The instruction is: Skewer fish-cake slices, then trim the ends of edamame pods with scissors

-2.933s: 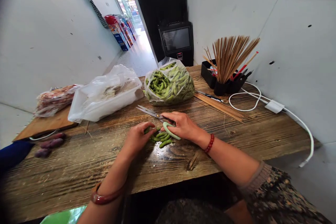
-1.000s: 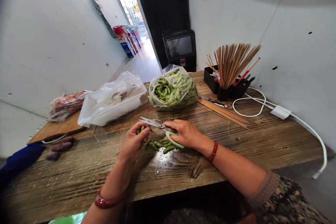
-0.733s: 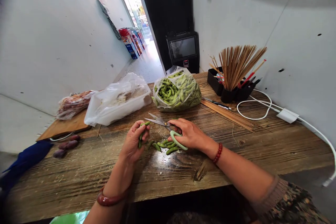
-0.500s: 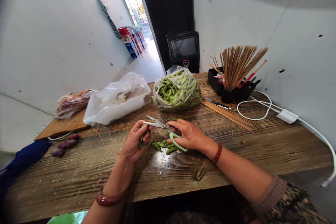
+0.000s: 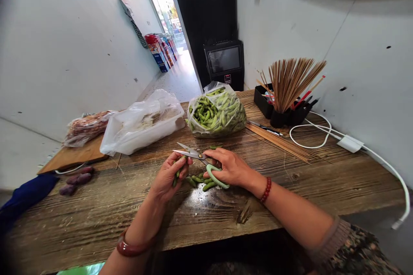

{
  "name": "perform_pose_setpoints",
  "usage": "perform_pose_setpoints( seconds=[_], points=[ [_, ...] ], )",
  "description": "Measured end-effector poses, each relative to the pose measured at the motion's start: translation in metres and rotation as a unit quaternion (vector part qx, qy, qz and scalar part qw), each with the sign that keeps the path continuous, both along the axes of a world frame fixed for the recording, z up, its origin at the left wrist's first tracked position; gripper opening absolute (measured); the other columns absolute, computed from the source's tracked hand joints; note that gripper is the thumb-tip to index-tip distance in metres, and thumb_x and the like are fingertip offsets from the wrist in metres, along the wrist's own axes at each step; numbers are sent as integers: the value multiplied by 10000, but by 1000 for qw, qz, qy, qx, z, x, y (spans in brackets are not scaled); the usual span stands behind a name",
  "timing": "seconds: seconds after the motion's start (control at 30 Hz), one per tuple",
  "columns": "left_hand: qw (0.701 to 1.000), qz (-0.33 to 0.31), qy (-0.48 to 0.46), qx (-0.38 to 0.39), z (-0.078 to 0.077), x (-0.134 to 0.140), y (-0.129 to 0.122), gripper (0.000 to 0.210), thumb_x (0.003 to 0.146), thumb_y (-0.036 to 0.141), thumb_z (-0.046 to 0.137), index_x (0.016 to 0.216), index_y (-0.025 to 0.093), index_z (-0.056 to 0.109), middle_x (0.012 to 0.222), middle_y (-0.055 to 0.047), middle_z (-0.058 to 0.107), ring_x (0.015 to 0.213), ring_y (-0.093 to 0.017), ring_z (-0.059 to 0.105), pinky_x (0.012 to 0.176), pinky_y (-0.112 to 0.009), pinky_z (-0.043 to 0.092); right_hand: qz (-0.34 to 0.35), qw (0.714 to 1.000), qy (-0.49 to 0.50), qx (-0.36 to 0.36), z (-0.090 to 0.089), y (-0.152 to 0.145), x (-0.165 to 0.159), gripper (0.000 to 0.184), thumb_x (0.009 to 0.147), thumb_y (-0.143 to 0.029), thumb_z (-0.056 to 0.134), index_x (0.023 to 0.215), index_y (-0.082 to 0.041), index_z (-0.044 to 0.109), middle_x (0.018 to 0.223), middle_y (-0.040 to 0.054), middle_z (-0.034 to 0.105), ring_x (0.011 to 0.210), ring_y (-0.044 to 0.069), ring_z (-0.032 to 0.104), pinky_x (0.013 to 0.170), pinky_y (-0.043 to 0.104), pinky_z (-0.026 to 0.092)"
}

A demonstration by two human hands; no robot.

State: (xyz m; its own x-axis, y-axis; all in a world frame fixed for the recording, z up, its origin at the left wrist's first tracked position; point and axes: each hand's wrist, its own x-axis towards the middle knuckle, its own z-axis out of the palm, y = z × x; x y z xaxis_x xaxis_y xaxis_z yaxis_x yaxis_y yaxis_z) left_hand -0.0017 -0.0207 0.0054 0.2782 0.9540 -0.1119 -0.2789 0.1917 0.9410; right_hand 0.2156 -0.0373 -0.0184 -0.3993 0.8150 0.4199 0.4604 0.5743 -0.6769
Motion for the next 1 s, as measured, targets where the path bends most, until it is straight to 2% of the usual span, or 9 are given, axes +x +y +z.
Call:
perform_pose_setpoints(
  seconds=[0.37, 0.57, 0.73, 0.87, 1.0],
  points=[
    [999, 17, -37, -18, 0, -3, 2, 243, 719, 228, 755, 857, 164, 565, 688, 23, 613, 438, -10, 409, 408, -118, 283, -6, 1000, -4, 12, -2, 2, 1, 502, 788, -371, 735, 1238, -187, 609, 898, 54, 658, 741, 159, 594, 708, 279, 499],
    [995, 52, -76, -45, 1, -11, 7, 237, 716, 235, 735, 874, 168, 572, 697, 35, 582, 440, -17, 404, 368, -116, 261, -48, 998, 41, 6, -10, 7, 2, 469, 789, -338, 732, 1213, -158, 640, 1057, 111, 705, 906, 204, 666, 827, 321, 528],
    [990, 66, -110, -59, 4, -16, 9, 229, 697, 285, 714, 805, 164, 552, 737, 15, 587, 482, -38, 431, 363, -128, 276, -69, 996, 52, 9, -13, 8, 3, 458, 788, -343, 723, 1210, -177, 653, 1075, 109, 716, 941, 219, 684, 843, 326, 544],
    [992, 126, 0, -21, 6, -24, 12, 266, 656, 337, 717, 748, 173, 530, 720, 20, 588, 456, -42, 415, 357, -148, 240, -72, 996, 50, 8, -14, 9, 5, 457, 786, -346, 721, 1205, -176, 658, 1065, 108, 721, 938, 233, 690, 832, 337, 555],
    [976, 187, 109, 2, 3, -62, 21, 269, 617, 298, 751, 769, 185, 559, 587, 62, 537, 415, -53, 392, 372, -165, 209, -80, 995, 50, 13, -13, 10, 7, 460, 786, -355, 721, 1206, -179, 659, 1079, 109, 719, 958, 242, 687, 841, 347, 558]
  ],
)
